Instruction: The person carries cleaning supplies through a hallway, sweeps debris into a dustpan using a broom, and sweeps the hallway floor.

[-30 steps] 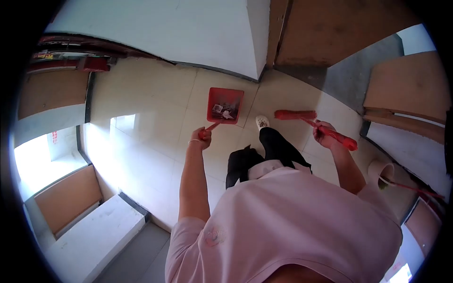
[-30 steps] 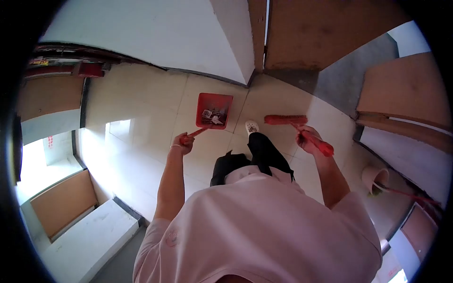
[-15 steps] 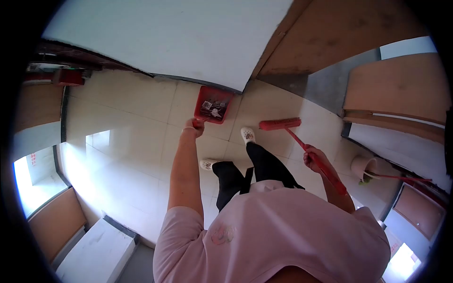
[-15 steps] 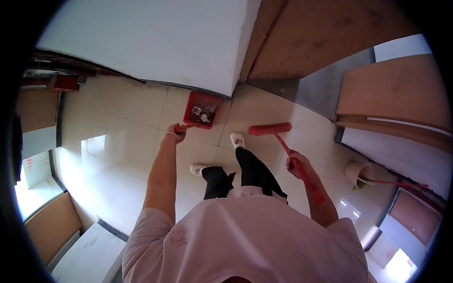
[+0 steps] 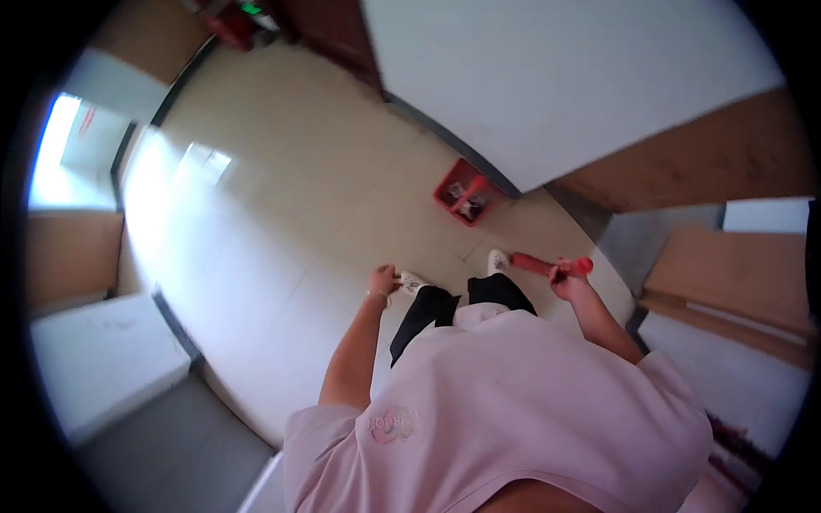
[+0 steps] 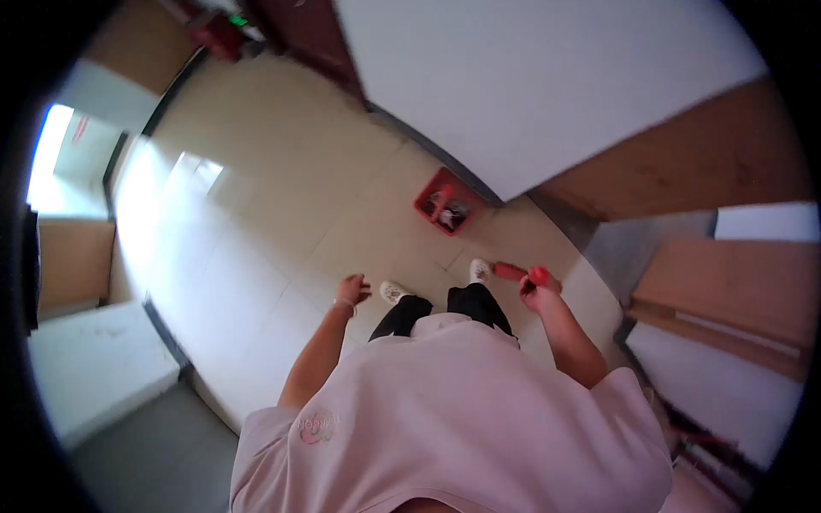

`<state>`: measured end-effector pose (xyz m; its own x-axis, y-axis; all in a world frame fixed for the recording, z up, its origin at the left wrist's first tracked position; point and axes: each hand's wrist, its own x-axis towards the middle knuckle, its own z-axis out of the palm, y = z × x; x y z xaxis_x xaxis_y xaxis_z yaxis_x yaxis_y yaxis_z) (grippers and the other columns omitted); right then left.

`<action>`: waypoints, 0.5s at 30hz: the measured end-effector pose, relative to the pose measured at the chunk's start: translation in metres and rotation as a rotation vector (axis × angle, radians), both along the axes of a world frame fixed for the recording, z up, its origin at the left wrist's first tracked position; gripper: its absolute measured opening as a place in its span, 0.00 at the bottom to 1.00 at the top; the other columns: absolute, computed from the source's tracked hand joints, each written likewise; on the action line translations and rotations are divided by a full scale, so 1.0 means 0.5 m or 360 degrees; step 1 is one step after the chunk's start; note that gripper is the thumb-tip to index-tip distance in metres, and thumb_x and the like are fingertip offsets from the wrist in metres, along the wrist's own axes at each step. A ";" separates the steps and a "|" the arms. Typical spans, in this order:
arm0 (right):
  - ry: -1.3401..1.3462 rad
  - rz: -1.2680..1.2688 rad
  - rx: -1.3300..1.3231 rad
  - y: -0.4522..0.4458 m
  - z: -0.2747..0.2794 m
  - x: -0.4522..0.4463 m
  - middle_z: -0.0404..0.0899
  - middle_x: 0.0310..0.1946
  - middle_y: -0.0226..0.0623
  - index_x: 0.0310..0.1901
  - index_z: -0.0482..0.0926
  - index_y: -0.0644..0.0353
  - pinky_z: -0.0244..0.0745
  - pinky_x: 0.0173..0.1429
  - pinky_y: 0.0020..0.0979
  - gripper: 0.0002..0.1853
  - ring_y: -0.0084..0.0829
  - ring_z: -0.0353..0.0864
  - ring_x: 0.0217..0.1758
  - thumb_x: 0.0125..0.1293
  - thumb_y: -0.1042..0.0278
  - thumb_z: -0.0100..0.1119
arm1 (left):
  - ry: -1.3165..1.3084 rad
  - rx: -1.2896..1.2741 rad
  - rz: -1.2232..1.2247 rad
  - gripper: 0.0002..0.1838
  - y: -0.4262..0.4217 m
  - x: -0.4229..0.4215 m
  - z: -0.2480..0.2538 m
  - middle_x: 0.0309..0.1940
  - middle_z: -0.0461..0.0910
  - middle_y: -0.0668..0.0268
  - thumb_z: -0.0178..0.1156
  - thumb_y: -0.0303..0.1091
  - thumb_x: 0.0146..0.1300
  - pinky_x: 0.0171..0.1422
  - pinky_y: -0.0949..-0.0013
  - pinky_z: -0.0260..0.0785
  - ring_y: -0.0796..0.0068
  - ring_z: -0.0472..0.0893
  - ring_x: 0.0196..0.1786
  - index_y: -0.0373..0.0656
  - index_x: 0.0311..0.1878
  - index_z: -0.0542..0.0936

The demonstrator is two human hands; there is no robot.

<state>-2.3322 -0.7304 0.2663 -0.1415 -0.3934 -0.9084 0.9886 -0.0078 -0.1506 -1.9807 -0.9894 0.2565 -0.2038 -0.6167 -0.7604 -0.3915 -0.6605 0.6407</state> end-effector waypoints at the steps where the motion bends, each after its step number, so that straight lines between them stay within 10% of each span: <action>1: 0.0027 0.0000 0.0023 -0.058 0.057 0.026 0.61 0.12 0.26 0.21 0.63 0.54 0.63 0.19 0.19 0.04 0.21 0.64 0.14 0.50 0.68 0.42 | -0.0110 -0.0055 -0.0046 0.14 0.028 0.062 0.018 0.26 0.72 0.59 0.47 0.37 0.50 0.22 0.74 0.66 0.71 0.73 0.21 0.38 0.36 0.68; 6: 0.0026 0.0158 0.0075 -0.288 0.154 0.139 0.59 0.09 0.31 0.16 0.62 0.58 0.60 0.13 0.21 0.09 0.24 0.60 0.10 0.49 0.66 0.40 | -0.0798 -0.0312 -0.0471 0.12 0.184 0.349 0.063 0.19 0.74 0.61 0.48 0.36 0.46 0.28 0.72 0.66 0.72 0.74 0.20 0.36 0.27 0.73; 10: 0.0131 0.0360 -0.0128 -0.430 0.262 0.197 0.59 0.09 0.31 0.16 0.62 0.57 0.59 0.14 0.21 0.08 0.24 0.61 0.11 0.49 0.67 0.40 | -0.0394 -0.0164 -0.0404 0.14 0.279 0.335 0.289 0.25 0.74 0.60 0.50 0.38 0.45 0.36 0.74 0.63 0.72 0.73 0.28 0.36 0.31 0.74; 15: -0.0067 0.0284 -0.0459 -0.587 0.362 0.230 0.59 0.11 0.30 0.16 0.61 0.58 0.59 0.17 0.19 0.08 0.22 0.60 0.14 0.49 0.69 0.40 | -0.0159 -0.0725 -0.0004 0.16 0.370 0.376 0.174 0.33 0.70 0.60 0.50 0.41 0.46 0.37 0.71 0.63 0.67 0.72 0.30 0.38 0.32 0.73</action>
